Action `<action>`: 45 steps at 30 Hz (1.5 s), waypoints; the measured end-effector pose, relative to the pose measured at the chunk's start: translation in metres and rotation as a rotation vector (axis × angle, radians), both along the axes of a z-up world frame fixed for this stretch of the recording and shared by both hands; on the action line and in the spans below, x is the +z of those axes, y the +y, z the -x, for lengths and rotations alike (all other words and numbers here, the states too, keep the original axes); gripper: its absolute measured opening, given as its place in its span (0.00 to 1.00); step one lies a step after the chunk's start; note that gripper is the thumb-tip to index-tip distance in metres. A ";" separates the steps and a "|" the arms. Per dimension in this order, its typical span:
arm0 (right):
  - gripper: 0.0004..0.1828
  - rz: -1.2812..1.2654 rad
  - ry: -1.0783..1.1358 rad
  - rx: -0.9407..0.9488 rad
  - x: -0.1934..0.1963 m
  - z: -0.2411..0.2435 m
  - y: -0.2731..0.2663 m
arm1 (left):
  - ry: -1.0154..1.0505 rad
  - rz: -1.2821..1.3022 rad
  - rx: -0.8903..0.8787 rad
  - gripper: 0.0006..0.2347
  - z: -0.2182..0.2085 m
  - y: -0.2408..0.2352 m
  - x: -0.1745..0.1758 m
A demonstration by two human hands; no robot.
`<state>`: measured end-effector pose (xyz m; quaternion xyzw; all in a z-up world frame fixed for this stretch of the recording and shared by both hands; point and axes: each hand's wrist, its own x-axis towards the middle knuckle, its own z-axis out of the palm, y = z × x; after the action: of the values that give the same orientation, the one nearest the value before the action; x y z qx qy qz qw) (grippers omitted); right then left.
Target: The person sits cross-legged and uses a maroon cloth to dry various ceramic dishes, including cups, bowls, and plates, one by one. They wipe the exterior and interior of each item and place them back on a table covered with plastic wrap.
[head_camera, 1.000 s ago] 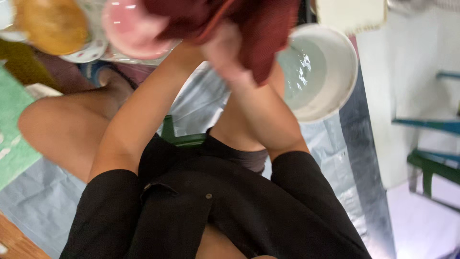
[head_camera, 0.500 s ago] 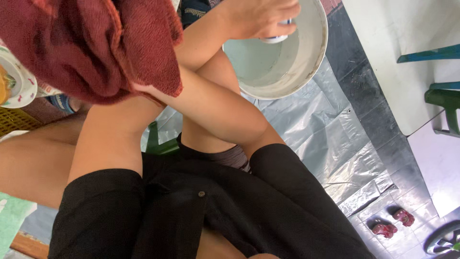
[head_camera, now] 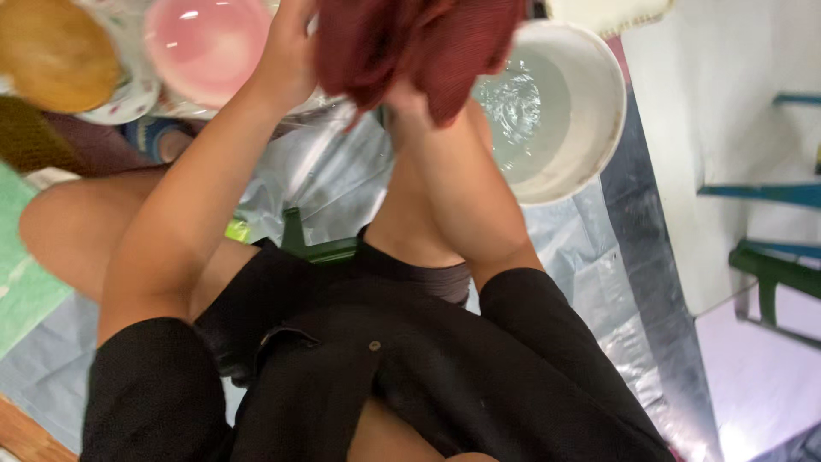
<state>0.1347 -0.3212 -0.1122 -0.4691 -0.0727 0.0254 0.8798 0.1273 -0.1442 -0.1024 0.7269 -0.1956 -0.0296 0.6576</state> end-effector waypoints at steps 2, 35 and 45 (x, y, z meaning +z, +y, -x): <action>0.14 0.033 -0.038 -0.001 0.019 -0.011 -0.002 | 0.069 0.140 -0.078 0.23 0.028 0.040 0.028; 0.19 0.085 0.546 0.888 0.049 0.077 0.066 | -0.786 -0.292 0.203 0.20 0.113 0.122 0.103; 0.08 0.997 -0.456 0.656 0.049 0.076 0.078 | -0.062 0.202 0.332 0.17 0.119 0.105 0.076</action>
<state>0.0588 -0.2434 -0.0637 -0.7692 -0.3774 0.2236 0.4646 0.0078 -0.0396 -0.0269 0.6801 -0.0950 0.1213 0.7168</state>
